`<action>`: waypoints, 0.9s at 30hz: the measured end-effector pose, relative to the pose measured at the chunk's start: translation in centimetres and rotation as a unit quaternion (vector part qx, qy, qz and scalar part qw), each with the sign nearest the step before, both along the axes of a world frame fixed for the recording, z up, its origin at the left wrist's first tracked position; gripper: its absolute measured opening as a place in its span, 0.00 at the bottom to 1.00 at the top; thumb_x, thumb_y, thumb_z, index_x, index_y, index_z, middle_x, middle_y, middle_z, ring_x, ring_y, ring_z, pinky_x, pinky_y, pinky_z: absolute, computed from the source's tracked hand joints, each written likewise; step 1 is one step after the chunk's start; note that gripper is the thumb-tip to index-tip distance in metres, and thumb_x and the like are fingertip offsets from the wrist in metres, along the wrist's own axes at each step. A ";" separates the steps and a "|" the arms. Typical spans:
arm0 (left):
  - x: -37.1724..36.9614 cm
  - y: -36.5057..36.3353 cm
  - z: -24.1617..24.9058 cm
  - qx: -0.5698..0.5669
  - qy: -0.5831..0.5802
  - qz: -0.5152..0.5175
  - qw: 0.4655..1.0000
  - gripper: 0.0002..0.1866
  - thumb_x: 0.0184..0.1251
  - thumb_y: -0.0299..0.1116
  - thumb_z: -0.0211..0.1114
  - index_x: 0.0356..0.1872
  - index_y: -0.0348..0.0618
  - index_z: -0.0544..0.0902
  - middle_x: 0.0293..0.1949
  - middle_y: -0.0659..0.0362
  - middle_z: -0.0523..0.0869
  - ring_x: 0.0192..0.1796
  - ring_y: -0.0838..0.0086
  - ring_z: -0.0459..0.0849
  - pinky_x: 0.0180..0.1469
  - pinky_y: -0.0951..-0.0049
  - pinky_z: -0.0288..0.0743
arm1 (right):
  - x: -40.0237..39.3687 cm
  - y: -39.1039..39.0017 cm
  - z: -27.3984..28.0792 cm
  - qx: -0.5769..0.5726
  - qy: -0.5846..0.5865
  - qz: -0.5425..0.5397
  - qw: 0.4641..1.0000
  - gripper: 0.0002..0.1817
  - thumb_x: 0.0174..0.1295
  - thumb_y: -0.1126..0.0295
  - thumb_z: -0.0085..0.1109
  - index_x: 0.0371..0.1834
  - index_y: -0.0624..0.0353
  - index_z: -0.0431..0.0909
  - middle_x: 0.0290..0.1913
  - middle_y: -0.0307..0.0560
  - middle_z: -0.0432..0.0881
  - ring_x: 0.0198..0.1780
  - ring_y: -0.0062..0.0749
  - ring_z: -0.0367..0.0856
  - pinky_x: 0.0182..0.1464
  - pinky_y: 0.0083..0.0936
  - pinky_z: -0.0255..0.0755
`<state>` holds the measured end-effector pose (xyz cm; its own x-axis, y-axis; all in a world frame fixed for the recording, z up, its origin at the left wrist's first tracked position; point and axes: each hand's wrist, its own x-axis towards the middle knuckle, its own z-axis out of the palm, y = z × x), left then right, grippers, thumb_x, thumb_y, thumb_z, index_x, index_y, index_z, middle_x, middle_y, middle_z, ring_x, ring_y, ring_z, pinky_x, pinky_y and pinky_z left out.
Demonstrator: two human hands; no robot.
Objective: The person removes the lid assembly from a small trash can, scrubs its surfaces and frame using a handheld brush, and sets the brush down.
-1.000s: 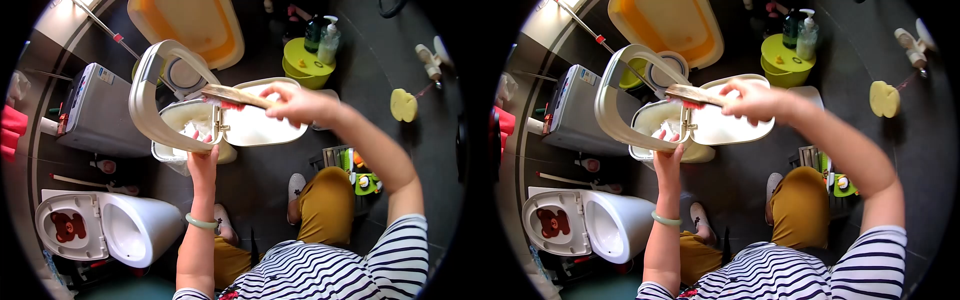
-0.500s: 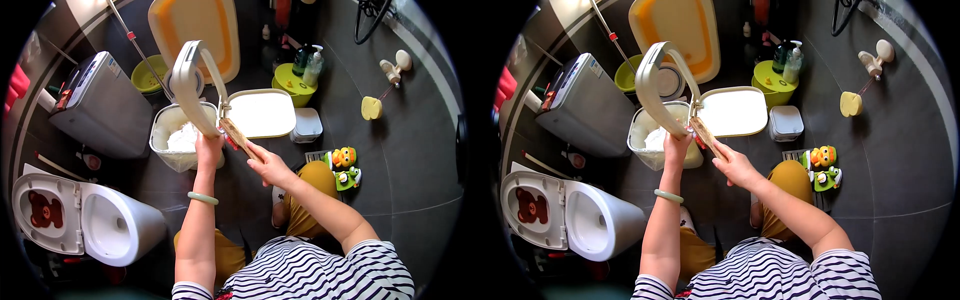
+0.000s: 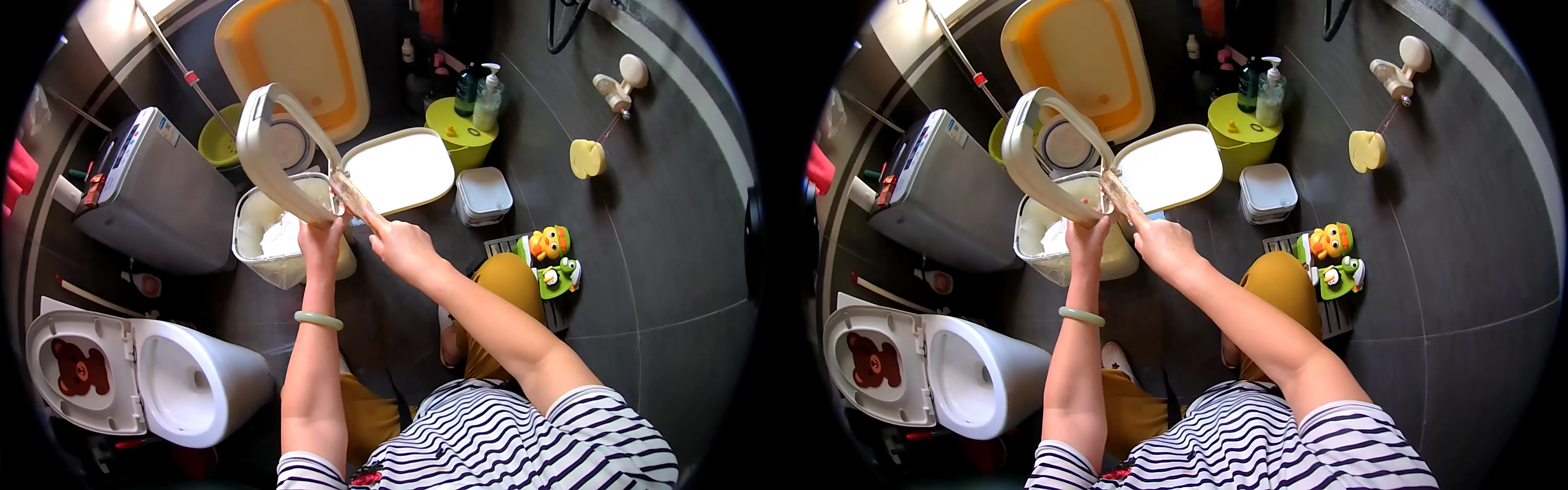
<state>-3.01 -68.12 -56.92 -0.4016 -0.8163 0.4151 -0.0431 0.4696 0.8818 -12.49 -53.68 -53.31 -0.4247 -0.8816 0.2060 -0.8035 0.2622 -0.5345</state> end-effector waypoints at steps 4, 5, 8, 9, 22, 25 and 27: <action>-0.4 -0.8 -0.4 0.005 -0.010 0.006 1.000 0.30 0.50 0.22 0.68 0.57 0.34 0.68 0.43 0.53 0.80 0.46 0.72 0.82 0.45 0.74 0.77 | 0.4 1.8 2.6 0.030 -0.165 0.016 0.986 0.29 0.60 0.64 0.50 0.67 0.50 0.61 0.33 0.60 0.82 0.34 0.54 0.81 0.39 0.44 0.75; -0.4 -0.6 -0.4 0.021 0.007 0.002 1.000 0.30 0.50 0.22 0.68 0.56 0.33 0.69 0.44 0.53 0.80 0.45 0.72 0.82 0.45 0.74 0.77 | 0.6 3.2 4.0 0.075 -0.296 0.040 0.951 0.29 0.60 0.64 0.49 0.67 0.50 0.61 0.32 0.61 0.82 0.34 0.54 0.81 0.39 0.44 0.75; -0.4 0.1 0.0 0.005 0.024 0.002 1.000 0.30 0.49 0.22 0.69 0.56 0.33 0.69 0.44 0.53 0.80 0.45 0.72 0.82 0.45 0.73 0.76 | 0.7 2.8 2.7 0.057 -0.221 0.035 0.973 0.29 0.61 0.65 0.48 0.68 0.48 0.60 0.29 0.61 0.80 0.27 0.51 0.80 0.34 0.42 0.74; -0.3 0.2 0.0 -0.012 0.000 0.010 1.000 0.29 0.50 0.22 0.69 0.56 0.33 0.69 0.44 0.53 0.80 0.45 0.71 0.82 0.45 0.73 0.76 | 0.6 1.9 1.2 0.019 -0.154 0.024 0.988 0.29 0.62 0.64 0.48 0.69 0.47 0.60 0.26 0.60 0.79 0.19 0.46 0.79 0.28 0.39 0.74; -0.7 0.3 0.2 -0.046 -0.017 0.061 0.997 0.26 0.48 0.27 0.70 0.50 0.34 0.70 0.37 0.53 0.83 0.37 0.67 0.83 0.41 0.70 0.76 | 2.0 1.9 1.8 0.004 -0.282 0.023 0.959 0.30 0.59 0.66 0.46 0.68 0.54 0.61 0.28 0.66 0.80 0.31 0.58 0.81 0.38 0.48 0.75; -1.7 0.7 0.2 -0.176 -0.058 0.127 0.974 0.24 0.46 0.30 0.72 0.44 0.37 0.72 0.35 0.51 0.83 0.37 0.61 0.84 0.41 0.66 0.76 | -1.2 -5.6 -2.5 -0.121 -0.041 -0.038 0.991 0.30 0.60 0.66 0.47 0.68 0.53 0.60 0.24 0.61 0.80 0.18 0.46 0.80 0.28 0.40 0.76; -1.1 0.3 0.2 -0.115 -0.022 0.093 0.989 0.23 0.47 0.28 0.71 0.44 0.36 0.72 0.35 0.52 0.83 0.37 0.63 0.84 0.42 0.68 0.76 | -0.9 -7.6 -1.0 -0.117 -0.095 -0.037 0.988 0.30 0.60 0.66 0.47 0.68 0.53 0.60 0.24 0.61 0.80 0.18 0.46 0.80 0.28 0.39 0.76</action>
